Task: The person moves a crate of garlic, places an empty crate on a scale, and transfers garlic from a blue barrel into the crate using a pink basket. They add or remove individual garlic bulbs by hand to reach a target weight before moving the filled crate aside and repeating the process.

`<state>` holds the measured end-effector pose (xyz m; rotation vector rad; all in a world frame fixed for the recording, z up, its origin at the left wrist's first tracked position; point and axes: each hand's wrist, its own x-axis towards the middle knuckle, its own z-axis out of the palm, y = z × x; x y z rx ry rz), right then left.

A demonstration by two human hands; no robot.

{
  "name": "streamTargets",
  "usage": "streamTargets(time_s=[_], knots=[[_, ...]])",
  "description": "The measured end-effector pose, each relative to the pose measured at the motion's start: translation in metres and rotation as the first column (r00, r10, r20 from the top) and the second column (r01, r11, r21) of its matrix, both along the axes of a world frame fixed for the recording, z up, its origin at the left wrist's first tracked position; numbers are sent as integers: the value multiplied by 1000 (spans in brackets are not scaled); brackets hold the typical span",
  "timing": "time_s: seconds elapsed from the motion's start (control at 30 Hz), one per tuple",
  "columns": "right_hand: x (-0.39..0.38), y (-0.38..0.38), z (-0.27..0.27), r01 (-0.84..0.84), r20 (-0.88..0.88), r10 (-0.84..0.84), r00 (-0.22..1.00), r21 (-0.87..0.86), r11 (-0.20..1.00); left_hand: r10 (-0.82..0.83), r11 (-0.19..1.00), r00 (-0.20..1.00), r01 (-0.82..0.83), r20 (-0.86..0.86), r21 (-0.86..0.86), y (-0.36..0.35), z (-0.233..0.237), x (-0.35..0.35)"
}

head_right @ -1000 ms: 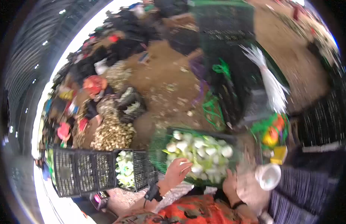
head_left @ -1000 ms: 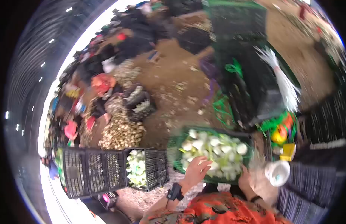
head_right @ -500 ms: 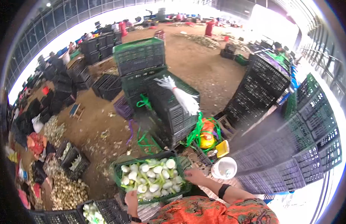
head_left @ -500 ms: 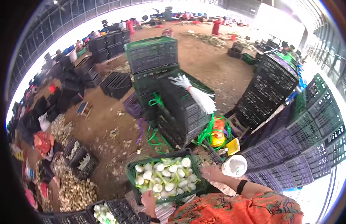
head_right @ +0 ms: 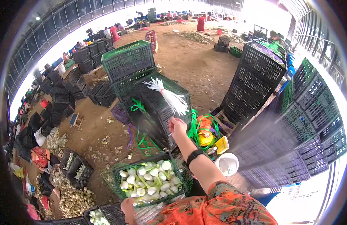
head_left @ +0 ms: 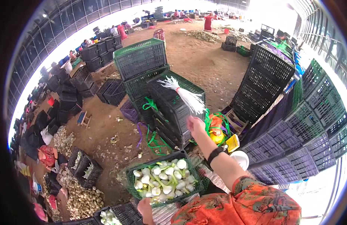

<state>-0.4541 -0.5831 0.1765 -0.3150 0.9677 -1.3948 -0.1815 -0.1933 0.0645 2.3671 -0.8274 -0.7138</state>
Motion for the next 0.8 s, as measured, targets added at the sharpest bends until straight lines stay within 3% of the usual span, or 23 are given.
streamTargets(time_s=[0.1,0.13,0.23,0.3,0.37,0.43,0.47,0.5,0.53,0.57,0.6,0.63,0.67,0.7,0.73,0.77,0.8], knots=[[-12,20,-18,-52,-56,58,997,108,993,107,988,991,-115,-78,-105,10,-18,3],[-15,17,-24,-103,90,100,991,25,994,115,988,990,-123,-85,-97,14,-32,2],[-8,-15,-13,-84,158,82,984,8,996,71,979,987,-97,-144,-179,19,-42,4],[-1,-21,-5,-42,89,41,995,6,999,-69,992,998,70,10,-102,9,-19,-2],[-1,-16,-6,-93,-90,92,992,-7,996,-45,996,999,44,-11,-84,2,-9,-6],[-14,21,-4,-127,-102,130,986,37,991,-79,997,997,79,10,-8,4,-11,-4],[-24,43,-9,-100,-244,109,964,48,994,-76,997,997,76,1,1,3,-19,-2],[-38,58,-14,-74,-383,93,919,62,995,-72,992,997,74,17,-102,3,-33,1],[-55,71,-22,-9,-406,-5,914,-32,999,-65,978,997,70,31,-194,11,-41,2],[-77,90,-32,50,-424,-94,901,-114,992,-85,985,991,99,105,-140,13,-29,0],[-97,104,-16,130,-479,-177,860,-130,983,-109,990,979,123,174,-72,10,-12,-2],[-111,122,27,188,-502,-243,830,-158,969,-112,974,961,157,255,-163,13,-11,-2],[-152,125,31,161,-494,-279,824,-268,950,-123,977,971,155,206,-147,13,1,-1],[-179,135,56,233,-289,-322,902,-302,924,-73,989,978,97,194,-116,13,11,-3],[-207,143,78,181,-344,-358,868,-451,874,-28,995,982,45,188,-88,10,25,-6],[-248,145,77,-23,-714,-594,369,-646,763,35,979,933,40,359,-199,-1,54,-21],[-266,154,105,-18,-371,-301,879,-654,756,113,948,853,61,509,-311,-15,80,-40]])
